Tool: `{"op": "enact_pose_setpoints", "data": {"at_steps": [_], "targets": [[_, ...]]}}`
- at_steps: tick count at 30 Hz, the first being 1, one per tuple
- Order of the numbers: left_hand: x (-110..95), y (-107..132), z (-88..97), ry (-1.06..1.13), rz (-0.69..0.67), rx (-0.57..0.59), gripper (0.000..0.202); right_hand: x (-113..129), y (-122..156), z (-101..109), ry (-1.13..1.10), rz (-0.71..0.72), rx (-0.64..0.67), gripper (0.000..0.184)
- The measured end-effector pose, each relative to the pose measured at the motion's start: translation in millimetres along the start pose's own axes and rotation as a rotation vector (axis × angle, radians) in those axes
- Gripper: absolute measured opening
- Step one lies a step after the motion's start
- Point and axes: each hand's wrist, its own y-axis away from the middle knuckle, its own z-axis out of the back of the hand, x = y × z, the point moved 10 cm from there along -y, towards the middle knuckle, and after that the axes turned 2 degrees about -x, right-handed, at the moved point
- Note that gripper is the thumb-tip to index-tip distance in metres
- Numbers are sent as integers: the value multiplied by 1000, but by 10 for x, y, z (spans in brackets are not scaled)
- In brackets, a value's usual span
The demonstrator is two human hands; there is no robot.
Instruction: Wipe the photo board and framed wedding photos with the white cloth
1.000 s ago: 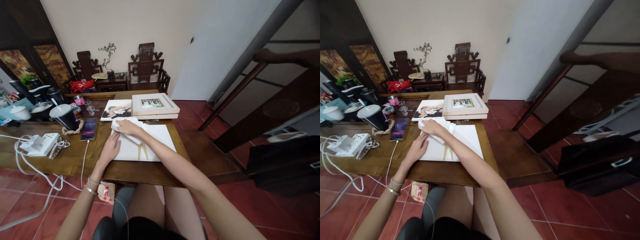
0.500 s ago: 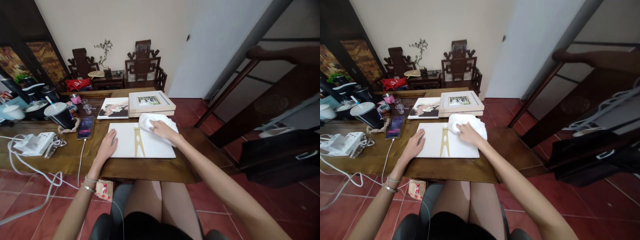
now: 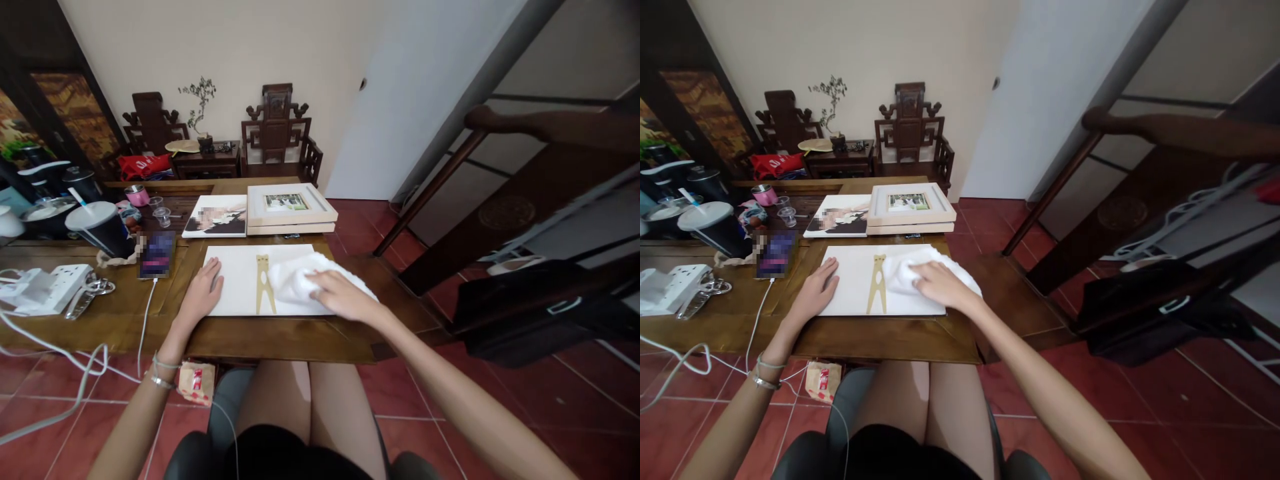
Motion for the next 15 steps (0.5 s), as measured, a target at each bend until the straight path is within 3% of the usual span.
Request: {"op": "enact_pose_setpoints", "data": {"at_steps": [4,7,10,15], "targets": [[21,-1,14,4,13,13,47,-154,-669,22,-5,-13,14,25],[7,-2,27,-3,14,18,49,-172,-835,-84,8,-3,2,26],[-25,-4,36,-20,11,22,49,-41,-613,-285,52,81,-6,26],[-72,2,20,-57,-10,31,47,352,294,-501,98,308,18,25]]}}
